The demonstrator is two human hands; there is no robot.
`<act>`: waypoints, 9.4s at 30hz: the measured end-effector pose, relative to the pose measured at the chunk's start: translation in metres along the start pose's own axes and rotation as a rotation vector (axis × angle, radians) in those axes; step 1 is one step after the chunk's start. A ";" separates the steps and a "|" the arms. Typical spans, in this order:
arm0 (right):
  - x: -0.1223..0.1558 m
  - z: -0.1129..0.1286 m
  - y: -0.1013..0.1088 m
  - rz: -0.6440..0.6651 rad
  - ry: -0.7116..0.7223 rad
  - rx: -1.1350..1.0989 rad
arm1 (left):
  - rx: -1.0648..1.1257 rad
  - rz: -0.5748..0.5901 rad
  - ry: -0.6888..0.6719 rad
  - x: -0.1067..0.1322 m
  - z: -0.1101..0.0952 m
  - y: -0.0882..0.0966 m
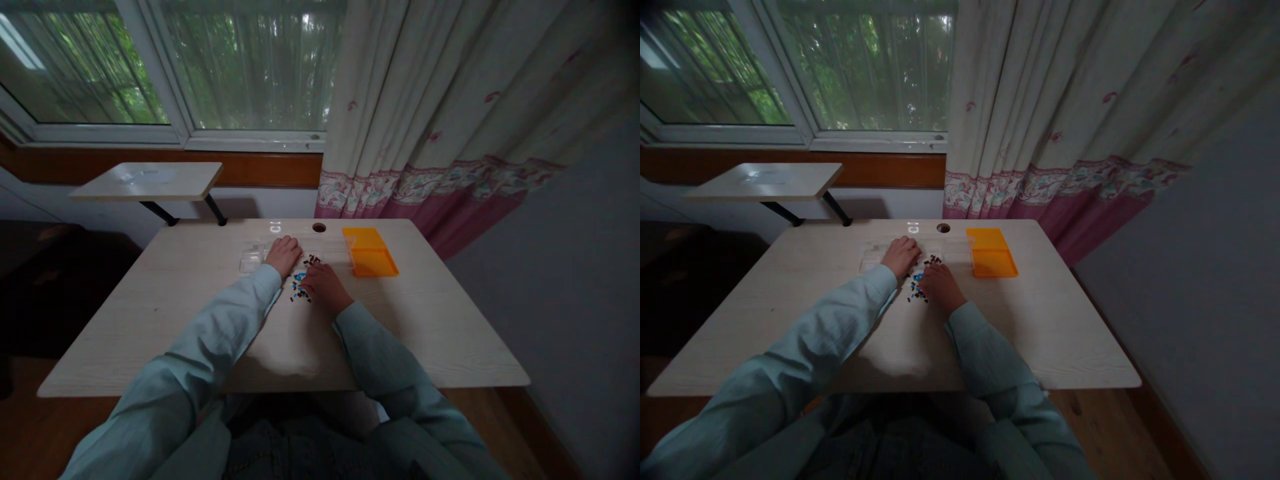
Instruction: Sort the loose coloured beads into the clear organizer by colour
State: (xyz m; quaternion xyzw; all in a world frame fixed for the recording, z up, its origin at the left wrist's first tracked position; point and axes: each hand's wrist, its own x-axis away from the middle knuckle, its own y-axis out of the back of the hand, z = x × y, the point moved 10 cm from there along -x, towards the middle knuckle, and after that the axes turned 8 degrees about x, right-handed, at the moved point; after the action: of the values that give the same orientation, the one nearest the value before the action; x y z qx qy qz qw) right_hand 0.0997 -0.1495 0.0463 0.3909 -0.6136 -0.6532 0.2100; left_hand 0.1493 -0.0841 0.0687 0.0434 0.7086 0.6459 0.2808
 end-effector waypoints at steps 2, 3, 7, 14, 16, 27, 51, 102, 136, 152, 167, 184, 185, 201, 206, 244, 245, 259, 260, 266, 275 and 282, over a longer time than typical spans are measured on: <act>-0.003 -0.012 0.008 -0.014 -0.043 -0.005 | 0.020 -0.049 0.032 0.003 0.006 0.011; -0.005 -0.019 0.013 -0.025 -0.070 -0.001 | 0.031 -0.066 0.038 0.004 0.008 0.016; -0.014 -0.040 0.039 -0.074 -0.158 0.048 | 0.087 -0.062 0.043 -0.002 0.008 0.018; -0.009 -0.049 0.061 -0.111 -0.221 0.104 | 0.128 0.049 0.033 -0.003 0.003 -0.010; -0.017 -0.052 0.055 -0.086 -0.232 0.129 | 0.132 0.038 0.036 0.003 0.007 -0.002; -0.008 -0.042 0.022 0.017 -0.192 0.143 | 0.243 0.031 -0.044 0.050 -0.032 0.032; -0.002 -0.050 0.031 -0.118 -0.280 0.116 | 0.210 0.064 0.084 0.057 -0.032 -0.004; -0.013 -0.042 0.030 0.045 -0.278 0.218 | 0.302 0.052 -0.005 0.083 -0.020 0.007; 0.032 -0.002 0.015 0.067 -0.182 -0.002 | 0.206 0.023 0.078 0.036 0.008 0.017; -0.009 -0.021 0.023 0.013 -0.216 0.012 | 0.311 0.082 -0.025 0.100 -0.033 -0.010; 0.026 0.015 -0.008 0.151 -0.094 -0.016 | 0.426 0.133 -0.161 0.061 -0.032 0.021; 0.018 -0.010 -0.013 0.158 -0.196 -0.096 | 0.307 0.049 -0.092 0.094 -0.033 -0.015; 0.017 -0.012 -0.014 0.160 -0.198 -0.098 | 0.301 0.032 -0.075 0.092 -0.031 -0.015; 0.016 -0.011 -0.016 -0.102 -0.040 -0.181 | 0.304 -0.384 0.309 0.043 0.013 0.021; 0.014 -0.036 0.005 -0.235 -0.174 -0.107 | 0.296 -0.411 0.320 0.044 0.025 0.019; 0.028 -0.034 0.010 0.065 -0.240 0.192 | 0.106 -0.192 0.153 0.067 -0.002 0.013; 0.027 -0.033 0.011 0.066 -0.238 0.200 | 0.113 -0.199 0.149 0.062 -0.002 0.015; 0.011 -0.034 0.024 0.045 -0.154 0.223 | 0.054 -0.081 -0.055 0.039 0.006 0.022; 0.008 -0.038 0.029 0.026 -0.162 0.218 | 0.048 -0.071 -0.068 0.045 0.006 0.025; -0.023 -0.058 0.040 -0.065 -0.185 0.251 | 0.034 0.009 -0.117 0.064 -0.004 0.021; -0.009 -0.044 0.032 -0.018 -0.145 0.199 | 0.107 -0.008 -0.107 0.065 -0.003 0.013; 0.034 -0.020 0.024 0.051 -0.007 0.177 | 0.101 -0.110 -0.085 0.026 -0.002 0.035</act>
State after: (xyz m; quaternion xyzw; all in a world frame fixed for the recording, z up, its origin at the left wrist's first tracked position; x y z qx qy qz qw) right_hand 0.0895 -0.1918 0.0620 0.3899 -0.6795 -0.5920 0.1891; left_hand 0.1158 -0.0689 0.0924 0.0461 0.7289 0.5906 0.3431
